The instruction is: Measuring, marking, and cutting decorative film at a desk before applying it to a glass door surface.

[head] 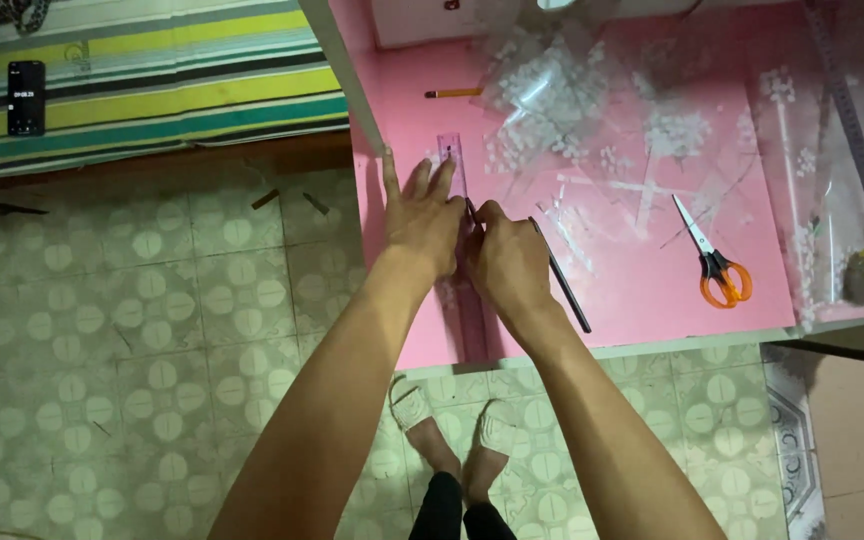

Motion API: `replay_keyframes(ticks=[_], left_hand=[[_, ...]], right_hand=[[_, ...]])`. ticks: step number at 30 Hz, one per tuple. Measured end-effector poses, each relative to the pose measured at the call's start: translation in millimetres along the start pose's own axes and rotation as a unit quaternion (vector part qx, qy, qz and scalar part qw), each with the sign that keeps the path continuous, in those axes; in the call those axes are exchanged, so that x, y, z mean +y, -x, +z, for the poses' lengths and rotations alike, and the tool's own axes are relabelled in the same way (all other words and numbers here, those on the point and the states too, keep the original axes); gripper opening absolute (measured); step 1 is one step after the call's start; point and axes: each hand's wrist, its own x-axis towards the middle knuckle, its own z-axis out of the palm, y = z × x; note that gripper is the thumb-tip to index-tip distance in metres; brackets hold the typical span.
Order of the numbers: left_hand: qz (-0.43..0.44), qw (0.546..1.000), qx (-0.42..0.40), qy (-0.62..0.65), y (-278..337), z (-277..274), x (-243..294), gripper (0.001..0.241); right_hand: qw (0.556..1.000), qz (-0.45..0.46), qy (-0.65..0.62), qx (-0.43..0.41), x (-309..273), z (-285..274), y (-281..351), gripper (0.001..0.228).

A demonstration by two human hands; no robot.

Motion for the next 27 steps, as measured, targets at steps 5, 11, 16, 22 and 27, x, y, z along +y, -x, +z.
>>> replay_keyframes(ticks=[5,11,16,22,27], left_hand=[[-0.001,1.000,0.011,0.006,8,-7,1,0.070],[0.009,1.000,0.016,0.013,11,-11,1,0.066],[-0.006,1.000,0.010,0.002,14,-14,4,0.067],[-0.002,1.000,0.009,0.000,10,-11,3,0.076],[-0.012,1.000,-0.009,-0.016,14,-15,5,0.090]], right_hand=[[1.000,0.011,-0.005,-0.010,4,5,10,0.028],[1.000,0.015,0.020,-0.012,18,17,20,0.031],[1.000,0.010,0.004,-0.021,21,18,34,0.034],[1.000,0.009,0.015,-0.003,19,15,49,0.024],[1.000,0.007,0.017,-0.014,21,17,62,0.029]])
